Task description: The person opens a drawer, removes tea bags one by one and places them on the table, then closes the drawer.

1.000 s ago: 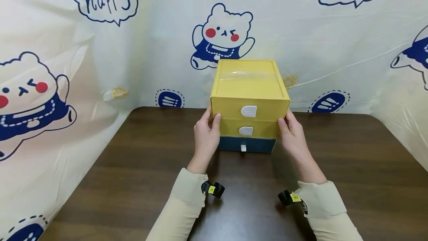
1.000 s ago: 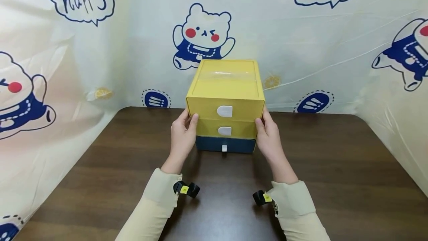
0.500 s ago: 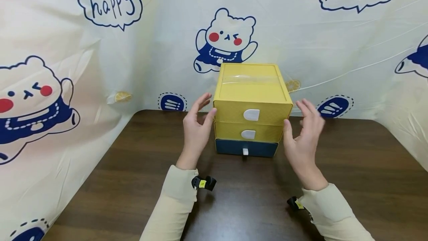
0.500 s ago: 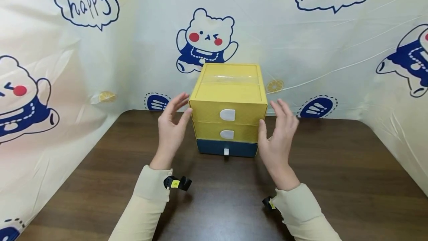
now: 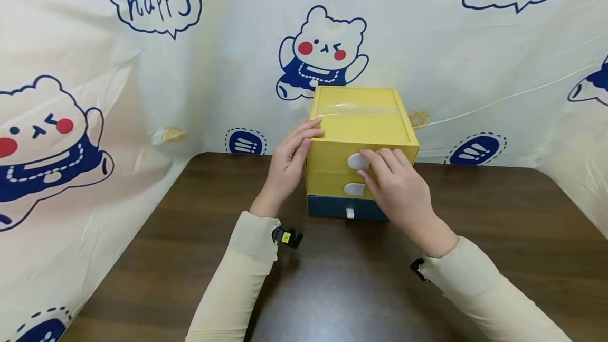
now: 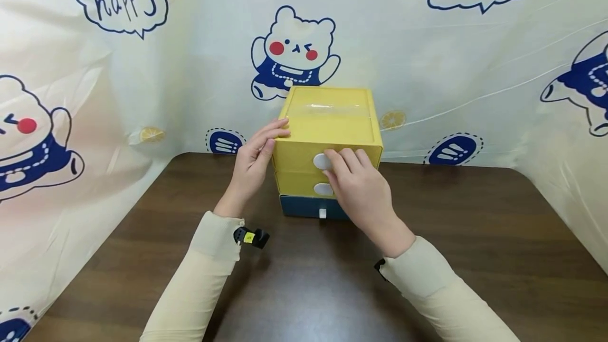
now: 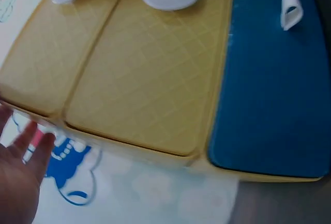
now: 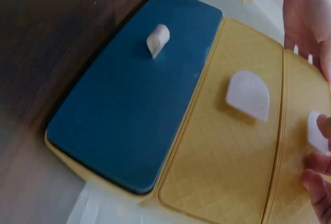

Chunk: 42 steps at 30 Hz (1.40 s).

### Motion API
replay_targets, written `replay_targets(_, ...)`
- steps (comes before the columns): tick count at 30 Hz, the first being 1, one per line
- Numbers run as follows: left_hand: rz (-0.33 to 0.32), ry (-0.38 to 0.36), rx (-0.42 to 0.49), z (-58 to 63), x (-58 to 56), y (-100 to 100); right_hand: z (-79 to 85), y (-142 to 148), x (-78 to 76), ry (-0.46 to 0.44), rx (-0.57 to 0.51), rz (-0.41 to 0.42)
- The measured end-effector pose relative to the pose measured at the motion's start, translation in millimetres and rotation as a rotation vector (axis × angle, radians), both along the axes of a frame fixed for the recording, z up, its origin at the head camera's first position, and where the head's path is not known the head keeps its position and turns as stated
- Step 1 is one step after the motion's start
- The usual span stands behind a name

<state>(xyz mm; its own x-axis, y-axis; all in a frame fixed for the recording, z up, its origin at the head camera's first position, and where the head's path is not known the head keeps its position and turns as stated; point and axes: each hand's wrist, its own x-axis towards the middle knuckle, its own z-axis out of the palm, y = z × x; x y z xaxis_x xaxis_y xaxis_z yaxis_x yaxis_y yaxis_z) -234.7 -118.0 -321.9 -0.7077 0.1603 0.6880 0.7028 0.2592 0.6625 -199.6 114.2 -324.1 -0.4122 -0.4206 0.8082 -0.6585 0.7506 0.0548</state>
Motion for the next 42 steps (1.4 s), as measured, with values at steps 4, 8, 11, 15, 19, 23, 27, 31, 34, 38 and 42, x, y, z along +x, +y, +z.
replay_targets(4,-0.082,-0.004,0.089,-4.4,-5.4,3.0,2.5,-7.3,-0.1,-0.025,-0.023,-0.032)
replay_targets(8,-0.137,-0.005,0.14,-5.6,-9.3,4.1,10.0,-12.3,-0.2,-0.086,-0.039,-0.073)
replay_targets(11,-0.158,-0.027,0.139,-5.2,-11.0,1.7,12.6,-14.5,1.1,-0.131,-0.042,-0.098)
replay_targets(15,-0.192,-0.071,0.134,-3.9,-14.4,-3.1,14.9,-15.7,2.4,-0.16,-0.041,-0.125)
replay_targets(19,-0.223,-0.116,0.152,-4.1,-17.6,-6.5,16.4,-16.4,4.0,-0.189,-0.038,-0.144)
replay_targets(23,-0.24,-0.11,0.154,-3.3,-18.5,-7.2,16.4,-16.6,7.7,-0.184,-0.045,-0.156)
replay_targets(27,-0.261,-0.115,0.159,-3.4,-17.0,-9.7,14.3,-17.2,14.4,-0.16,-0.048,-0.143)
replay_targets(31,-0.28,-0.129,0.162,-4.7,-15.4,-10.5,12.9,-15.3,21.6,-0.135,-0.043,-0.126)
replay_targets(34,-0.293,-0.114,0.167,-6.3,-16.5,-10.5,12.1,-13.6,26.9,-0.11,-0.04,-0.116)
replay_targets(38,-0.296,-0.085,0.18,-8.9,-17.9,-11.1,10.6,-12.8,35.2,-0.083,-0.037,-0.101)
replay_targets(42,-0.296,-0.056,0.187,-8.6,-19.4,-10.7,11.5,-11.9,42.9,-0.069,-0.034,-0.083)
